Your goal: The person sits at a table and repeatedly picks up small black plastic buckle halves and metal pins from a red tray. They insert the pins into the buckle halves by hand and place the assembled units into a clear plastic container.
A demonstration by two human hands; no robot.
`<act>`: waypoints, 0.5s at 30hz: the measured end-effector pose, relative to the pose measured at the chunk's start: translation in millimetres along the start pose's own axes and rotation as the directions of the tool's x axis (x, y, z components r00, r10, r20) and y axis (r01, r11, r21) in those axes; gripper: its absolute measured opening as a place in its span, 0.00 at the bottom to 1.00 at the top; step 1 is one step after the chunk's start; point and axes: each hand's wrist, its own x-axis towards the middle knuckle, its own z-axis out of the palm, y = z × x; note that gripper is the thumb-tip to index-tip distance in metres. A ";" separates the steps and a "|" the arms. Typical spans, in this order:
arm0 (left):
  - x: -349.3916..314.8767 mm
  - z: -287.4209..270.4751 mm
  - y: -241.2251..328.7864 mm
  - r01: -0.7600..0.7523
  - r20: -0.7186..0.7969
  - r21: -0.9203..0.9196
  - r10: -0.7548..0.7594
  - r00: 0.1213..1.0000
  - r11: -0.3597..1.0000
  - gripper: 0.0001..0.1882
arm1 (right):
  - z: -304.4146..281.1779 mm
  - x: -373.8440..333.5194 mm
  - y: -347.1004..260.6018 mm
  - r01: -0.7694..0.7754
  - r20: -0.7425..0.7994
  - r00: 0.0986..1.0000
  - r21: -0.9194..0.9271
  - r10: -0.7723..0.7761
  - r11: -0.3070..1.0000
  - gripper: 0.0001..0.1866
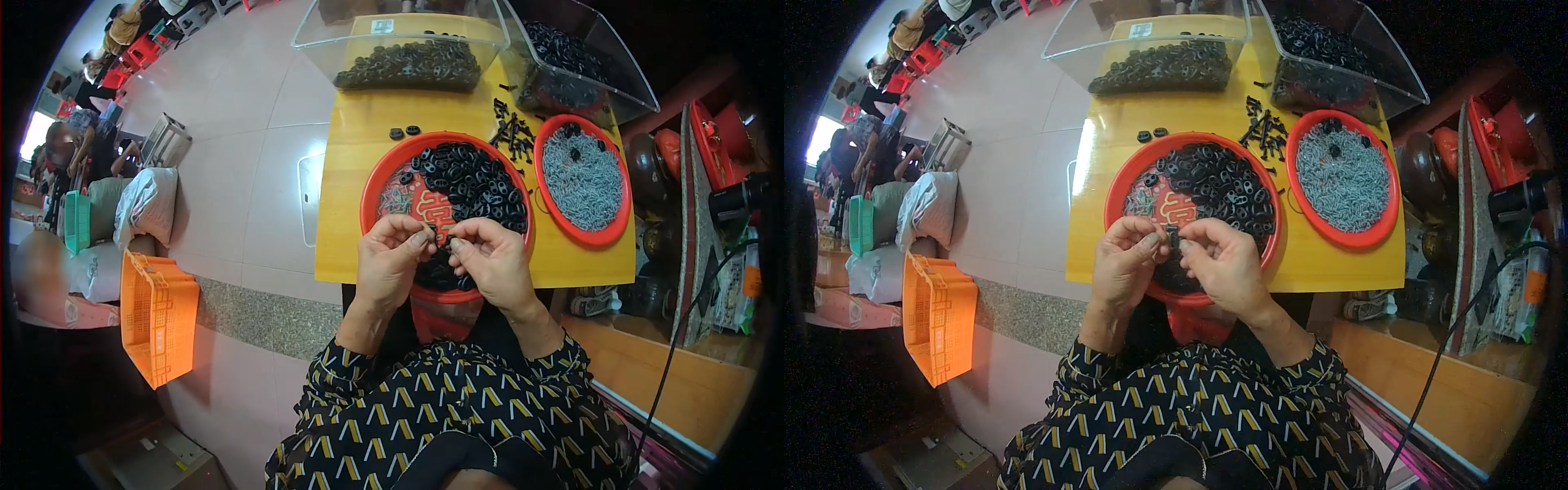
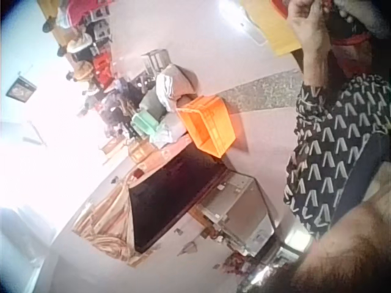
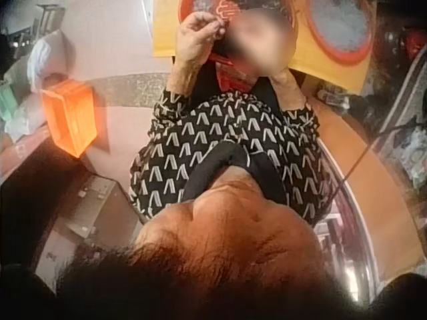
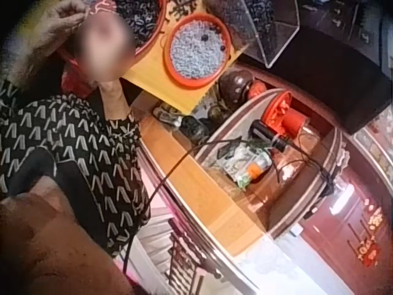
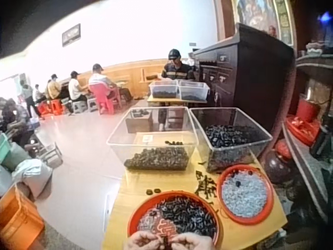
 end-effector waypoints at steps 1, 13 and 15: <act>-1.3 -0.5 -0.1 0.009 0.001 -0.016 -0.009 1.000 1.000 0.05 | 2.1 -0.6 0.0 0.006 -0.007 1.000 -0.007 -0.006 1.000 0.05; -5.9 2.8 -5.0 0.006 -0.022 -0.011 -0.006 1.000 1.000 0.05 | 8.8 -0.7 9.0 0.060 -0.034 0.997 -0.108 -0.064 0.992 0.03; -7.1 2.6 -5.6 -0.001 -0.023 0.009 0.001 1.000 1.000 0.05 | 9.8 -0.9 8.6 0.076 -0.044 0.996 -0.117 -0.082 0.990 0.03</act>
